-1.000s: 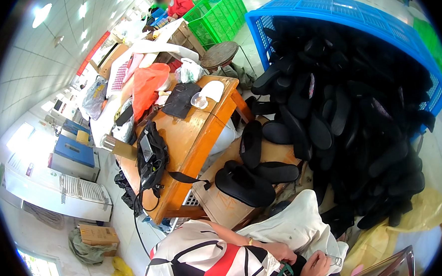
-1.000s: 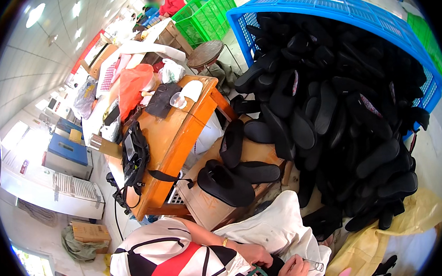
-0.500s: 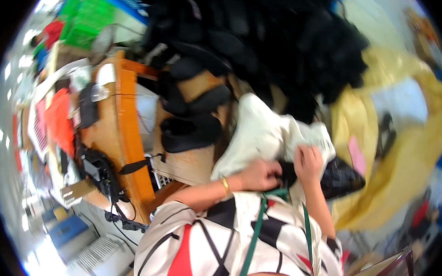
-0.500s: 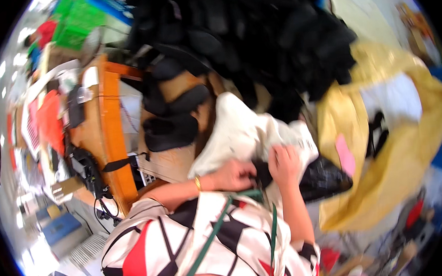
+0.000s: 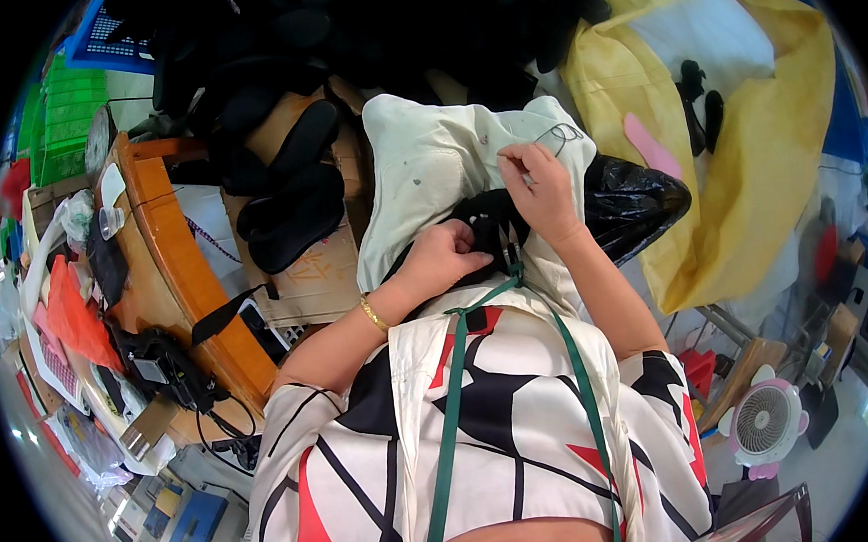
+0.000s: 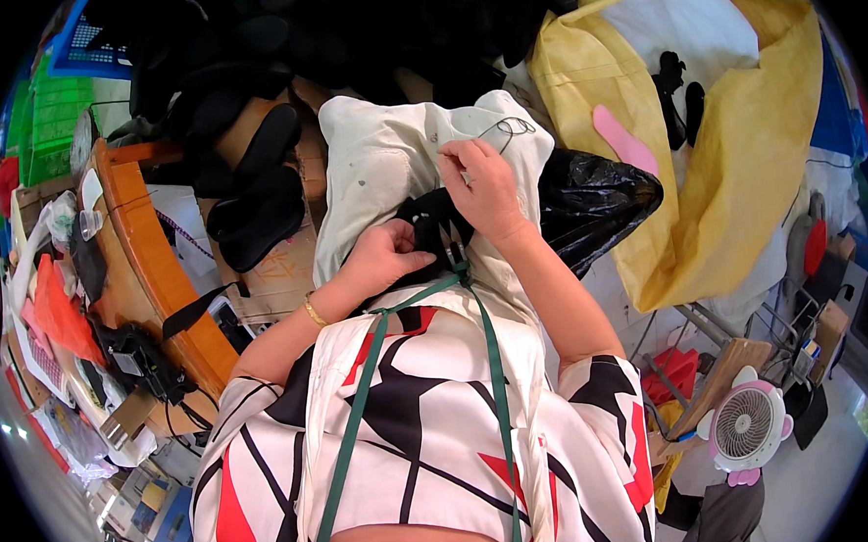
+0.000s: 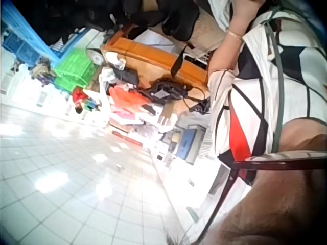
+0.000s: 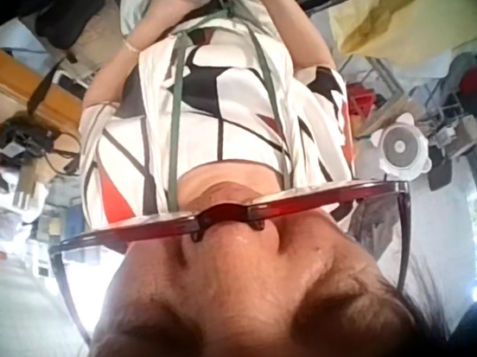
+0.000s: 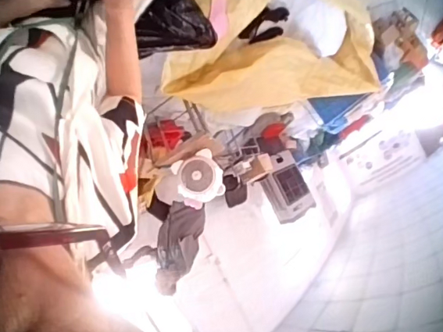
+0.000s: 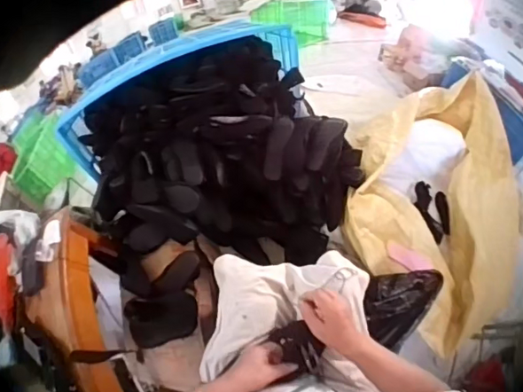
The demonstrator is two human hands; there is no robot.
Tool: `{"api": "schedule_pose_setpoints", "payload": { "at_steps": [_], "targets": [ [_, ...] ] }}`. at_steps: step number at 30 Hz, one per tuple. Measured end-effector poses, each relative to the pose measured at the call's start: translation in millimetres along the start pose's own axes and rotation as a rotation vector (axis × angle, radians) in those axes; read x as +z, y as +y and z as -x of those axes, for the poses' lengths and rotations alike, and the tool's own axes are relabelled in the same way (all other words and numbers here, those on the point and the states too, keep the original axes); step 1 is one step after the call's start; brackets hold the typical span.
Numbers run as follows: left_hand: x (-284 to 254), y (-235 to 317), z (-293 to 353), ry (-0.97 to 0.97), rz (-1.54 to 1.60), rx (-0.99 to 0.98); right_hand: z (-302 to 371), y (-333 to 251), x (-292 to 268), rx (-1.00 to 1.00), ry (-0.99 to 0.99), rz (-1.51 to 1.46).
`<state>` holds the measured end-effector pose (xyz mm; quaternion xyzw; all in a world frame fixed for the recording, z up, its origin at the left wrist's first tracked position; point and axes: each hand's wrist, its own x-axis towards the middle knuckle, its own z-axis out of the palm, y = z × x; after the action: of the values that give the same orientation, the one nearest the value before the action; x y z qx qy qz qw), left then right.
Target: The person is sewing black slip-on shoes using a needle and thread. They pick up a shoe from a pile, stitch the sole to the upper part, and then place the finished shoe aside. The process is repeated for multiple shoes in a workshop setting.
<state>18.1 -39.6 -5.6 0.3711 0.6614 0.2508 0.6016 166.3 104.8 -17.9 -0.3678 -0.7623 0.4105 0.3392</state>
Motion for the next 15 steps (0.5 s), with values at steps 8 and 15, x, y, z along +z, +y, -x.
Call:
{"api": "schedule_pose_setpoints", "payload": {
  "at_steps": [8, 15],
  "targets": [
    [-20, 46, 28, 0.298, -0.463, 0.579, 14, -29, -19, 0.416, -0.116, -0.249],
    [-13, 18, 15, 0.262, 0.356, 0.282, 22, -45, -17, 0.404, -0.071, -0.192]
  ]
}}
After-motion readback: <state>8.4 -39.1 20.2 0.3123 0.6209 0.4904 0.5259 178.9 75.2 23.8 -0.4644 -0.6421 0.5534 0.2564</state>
